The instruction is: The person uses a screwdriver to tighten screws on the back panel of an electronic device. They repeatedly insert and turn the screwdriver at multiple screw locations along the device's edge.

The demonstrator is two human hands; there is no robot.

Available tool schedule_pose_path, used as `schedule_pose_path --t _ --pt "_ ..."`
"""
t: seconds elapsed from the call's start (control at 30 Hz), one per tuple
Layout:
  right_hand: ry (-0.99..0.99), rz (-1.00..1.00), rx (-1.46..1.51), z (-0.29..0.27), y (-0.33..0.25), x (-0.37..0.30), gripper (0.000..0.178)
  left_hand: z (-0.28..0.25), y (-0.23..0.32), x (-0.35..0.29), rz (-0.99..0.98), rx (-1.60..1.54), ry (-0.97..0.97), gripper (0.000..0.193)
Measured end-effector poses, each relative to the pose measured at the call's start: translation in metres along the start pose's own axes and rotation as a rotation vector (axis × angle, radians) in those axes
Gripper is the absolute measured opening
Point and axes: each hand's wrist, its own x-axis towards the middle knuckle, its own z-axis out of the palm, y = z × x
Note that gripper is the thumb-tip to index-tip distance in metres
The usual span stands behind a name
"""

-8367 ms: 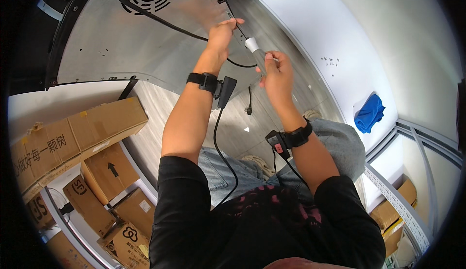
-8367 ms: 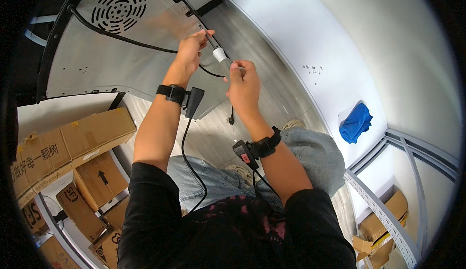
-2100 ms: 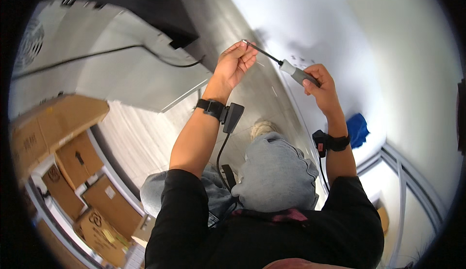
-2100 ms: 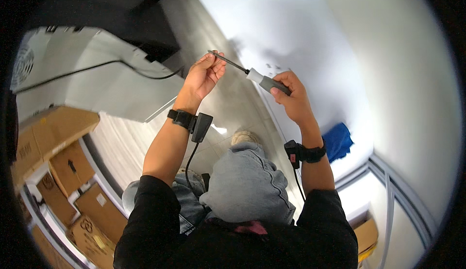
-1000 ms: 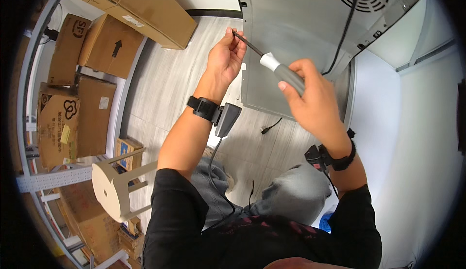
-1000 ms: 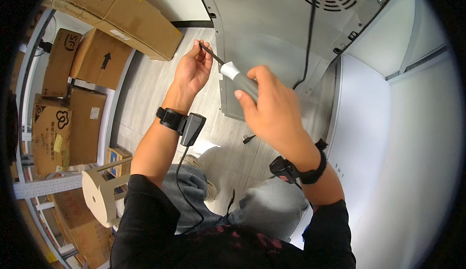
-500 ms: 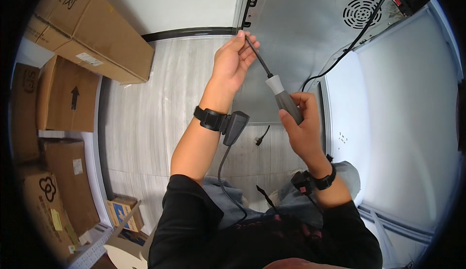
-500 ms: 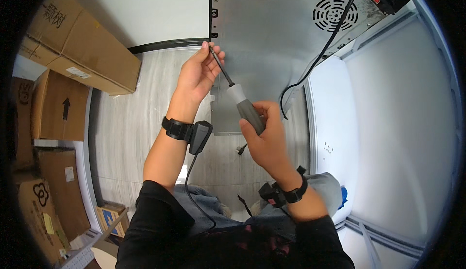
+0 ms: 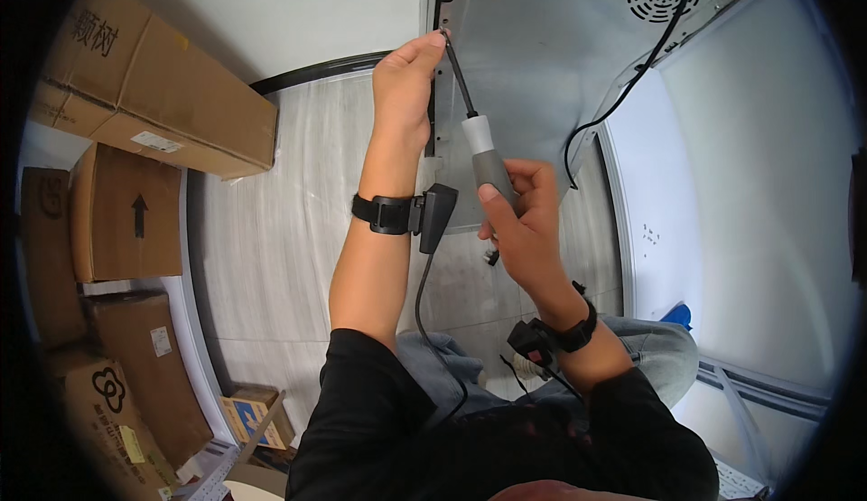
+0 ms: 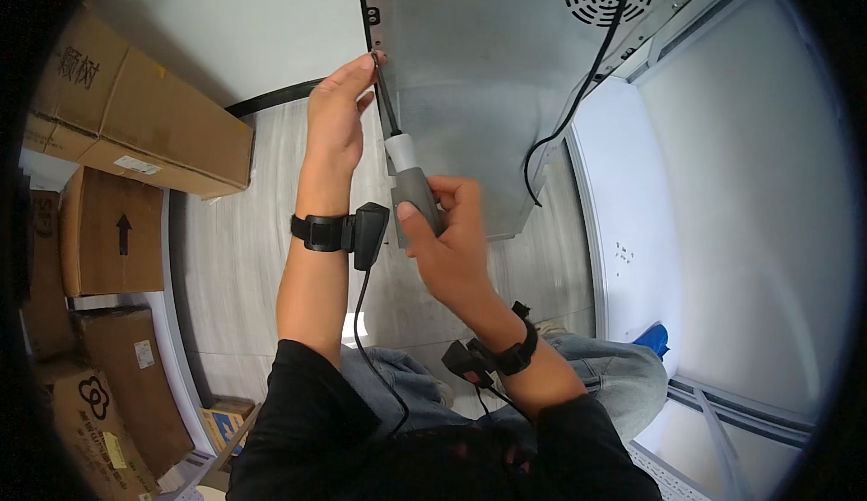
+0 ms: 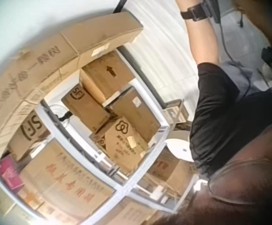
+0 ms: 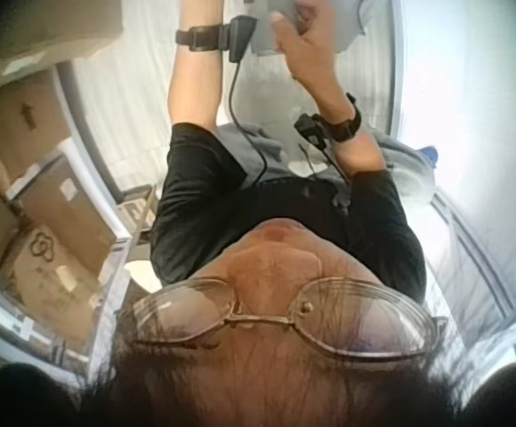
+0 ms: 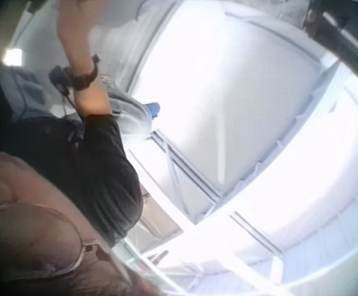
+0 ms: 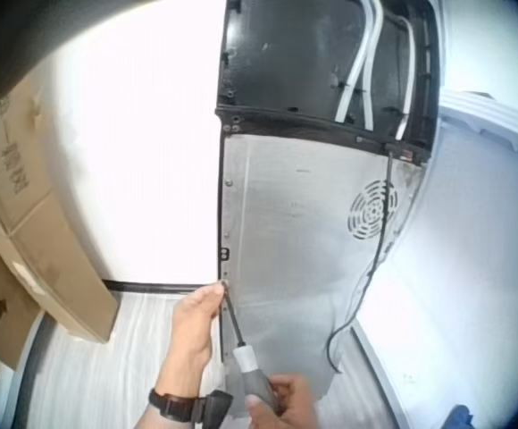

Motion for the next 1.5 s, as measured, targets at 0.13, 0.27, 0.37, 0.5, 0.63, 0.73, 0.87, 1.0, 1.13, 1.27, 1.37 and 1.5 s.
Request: schedule_pose_path --t 0.13,0.27,0.37,0.5,0.63,0.73,0.87,1.0,1.13,1.27,1.37,1.5 --pt "-0.001 -0.004 0.078 0.001 -0.005 0.001 0.03 0.009 0.004 0.002 0.037 0.119 0.039 0.024" --pt "-0.018 0.043 0.117 -0.001 -0.012 0.002 0.029 0.01 0.011 0.001 0.015 0.176 0.086 0.028" --pt "-0.022 0.086 0.186 0.0 -0.013 0.006 0.029 0.009 0.013 0.004 0.033 0.23 0.091 0.027" --pt "-0.042 0.089 0.239 -0.002 -0.008 0.008 0.03 0.01 0.014 0.006 0.05 0.287 0.093 0.028" --pt "-0.035 0.12 0.286 -0.001 -0.008 0.009 0.024 0.011 0.019 0.007 0.036 0.362 0.101 0.029" --pt "-0.05 0.121 0.419 0.002 -0.007 0.008 0.024 0.011 0.024 0.008 0.027 0.499 0.075 0.027" --pt "-0.041 0.191 0.529 0.004 -0.006 0.007 0.025 0.004 0.03 0.01 -0.015 0.589 0.005 0.023" --pt "-0.043 0.247 0.648 0.002 -0.009 0.007 0.026 0.008 0.038 0.002 -0.149 0.593 -0.126 0.023" --pt "-0.094 0.322 0.773 0.001 -0.019 0.006 0.026 0.016 0.049 -0.013 -0.333 0.511 -0.246 0.027" --pt "-0.163 0.349 0.653 0.0 -0.023 0.006 0.038 0.018 0.049 -0.006 -0.306 0.654 -0.173 0.024" --pt "-0.083 0.288 0.33 0.011 -0.015 0.004 0.052 0.021 0.045 -0.007 -0.286 0.72 -0.129 0.024" --pt "-0.102 0.367 0.613 0.005 -0.01 0.01 0.041 0.023 0.045 -0.009 -0.321 0.75 -0.141 0.025"
